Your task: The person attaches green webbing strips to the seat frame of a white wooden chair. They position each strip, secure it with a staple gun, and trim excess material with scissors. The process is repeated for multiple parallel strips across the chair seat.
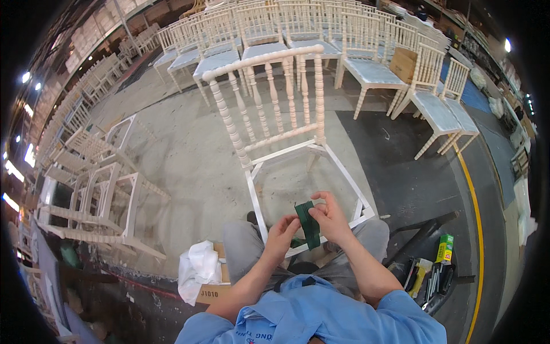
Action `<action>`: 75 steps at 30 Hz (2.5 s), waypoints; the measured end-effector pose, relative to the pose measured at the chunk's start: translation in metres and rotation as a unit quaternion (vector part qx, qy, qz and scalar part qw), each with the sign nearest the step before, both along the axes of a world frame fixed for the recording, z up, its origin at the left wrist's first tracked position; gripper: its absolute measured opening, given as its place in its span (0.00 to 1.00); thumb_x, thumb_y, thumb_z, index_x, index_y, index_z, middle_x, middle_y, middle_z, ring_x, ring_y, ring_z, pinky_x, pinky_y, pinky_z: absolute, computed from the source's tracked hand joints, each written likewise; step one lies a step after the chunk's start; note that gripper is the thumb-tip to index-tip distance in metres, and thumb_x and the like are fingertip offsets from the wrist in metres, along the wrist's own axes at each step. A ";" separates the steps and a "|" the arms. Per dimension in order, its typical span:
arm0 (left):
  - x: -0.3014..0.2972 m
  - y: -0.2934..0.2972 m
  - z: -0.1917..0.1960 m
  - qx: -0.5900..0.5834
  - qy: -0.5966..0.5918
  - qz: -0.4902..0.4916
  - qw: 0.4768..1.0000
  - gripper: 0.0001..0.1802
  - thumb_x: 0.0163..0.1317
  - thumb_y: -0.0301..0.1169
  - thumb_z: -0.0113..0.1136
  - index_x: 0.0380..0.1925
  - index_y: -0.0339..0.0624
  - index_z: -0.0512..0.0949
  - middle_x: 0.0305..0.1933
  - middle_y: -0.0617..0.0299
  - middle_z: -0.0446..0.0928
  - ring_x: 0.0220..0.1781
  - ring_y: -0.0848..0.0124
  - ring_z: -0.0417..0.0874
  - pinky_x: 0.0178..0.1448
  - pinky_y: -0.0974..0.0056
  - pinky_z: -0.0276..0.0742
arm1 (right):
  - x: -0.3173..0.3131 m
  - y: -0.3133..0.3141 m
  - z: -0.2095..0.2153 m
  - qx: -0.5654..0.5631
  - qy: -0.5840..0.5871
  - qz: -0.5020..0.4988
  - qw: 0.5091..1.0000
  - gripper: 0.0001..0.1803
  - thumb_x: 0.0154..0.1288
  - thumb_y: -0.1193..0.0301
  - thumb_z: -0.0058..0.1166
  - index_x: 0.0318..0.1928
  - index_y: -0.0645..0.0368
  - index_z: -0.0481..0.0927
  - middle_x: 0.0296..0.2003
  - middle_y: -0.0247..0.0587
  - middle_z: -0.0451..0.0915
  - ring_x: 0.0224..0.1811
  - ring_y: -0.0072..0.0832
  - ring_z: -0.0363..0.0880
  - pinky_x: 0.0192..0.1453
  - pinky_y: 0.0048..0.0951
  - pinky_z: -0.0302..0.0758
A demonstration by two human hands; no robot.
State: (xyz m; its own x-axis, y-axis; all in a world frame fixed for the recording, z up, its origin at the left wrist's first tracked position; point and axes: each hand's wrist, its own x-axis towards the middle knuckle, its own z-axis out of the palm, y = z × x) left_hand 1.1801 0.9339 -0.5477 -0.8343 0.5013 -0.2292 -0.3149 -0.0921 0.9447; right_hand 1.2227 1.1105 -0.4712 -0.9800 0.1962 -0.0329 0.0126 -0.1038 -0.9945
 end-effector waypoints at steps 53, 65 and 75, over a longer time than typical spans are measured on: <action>-0.260 -0.001 -0.104 -0.356 0.321 0.192 0.856 0.28 0.64 0.39 0.68 0.66 0.58 0.78 0.72 0.31 0.62 0.73 0.37 0.68 0.74 0.48 0.68 | -0.373 -0.016 -0.179 0.428 -0.084 0.034 0.899 0.08 0.64 0.66 0.64 0.38 0.56 0.90 0.38 0.52 0.86 0.44 0.48 0.85 0.52 0.46 0.80; -0.279 0.011 -0.101 -0.463 0.255 0.143 0.837 0.30 0.66 0.46 0.67 0.69 0.65 0.76 0.73 0.34 0.57 0.62 0.38 0.76 0.66 0.46 0.75 | -0.385 -0.014 -0.197 0.469 -0.070 0.006 0.881 0.10 0.63 0.60 0.65 0.35 0.52 0.90 0.31 0.45 0.87 0.38 0.46 0.87 0.45 0.46 0.81; -0.277 0.014 -0.106 -0.465 0.267 0.151 0.830 0.27 0.69 0.43 0.64 0.68 0.68 0.77 0.71 0.37 0.63 0.60 0.38 0.78 0.68 0.44 0.73 | -0.388 -0.008 -0.189 0.454 -0.054 0.003 0.889 0.12 0.64 0.60 0.65 0.40 0.54 0.90 0.33 0.49 0.87 0.39 0.45 0.87 0.47 0.43 0.82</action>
State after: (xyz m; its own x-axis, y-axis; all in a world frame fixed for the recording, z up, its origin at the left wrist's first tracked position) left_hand 0.9027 0.9481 -0.6534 -0.9970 0.0645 0.0434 0.0772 0.7568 0.6490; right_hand 0.8345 1.1020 -0.6598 -0.9819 0.1846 0.0420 0.1113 0.7424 -0.6607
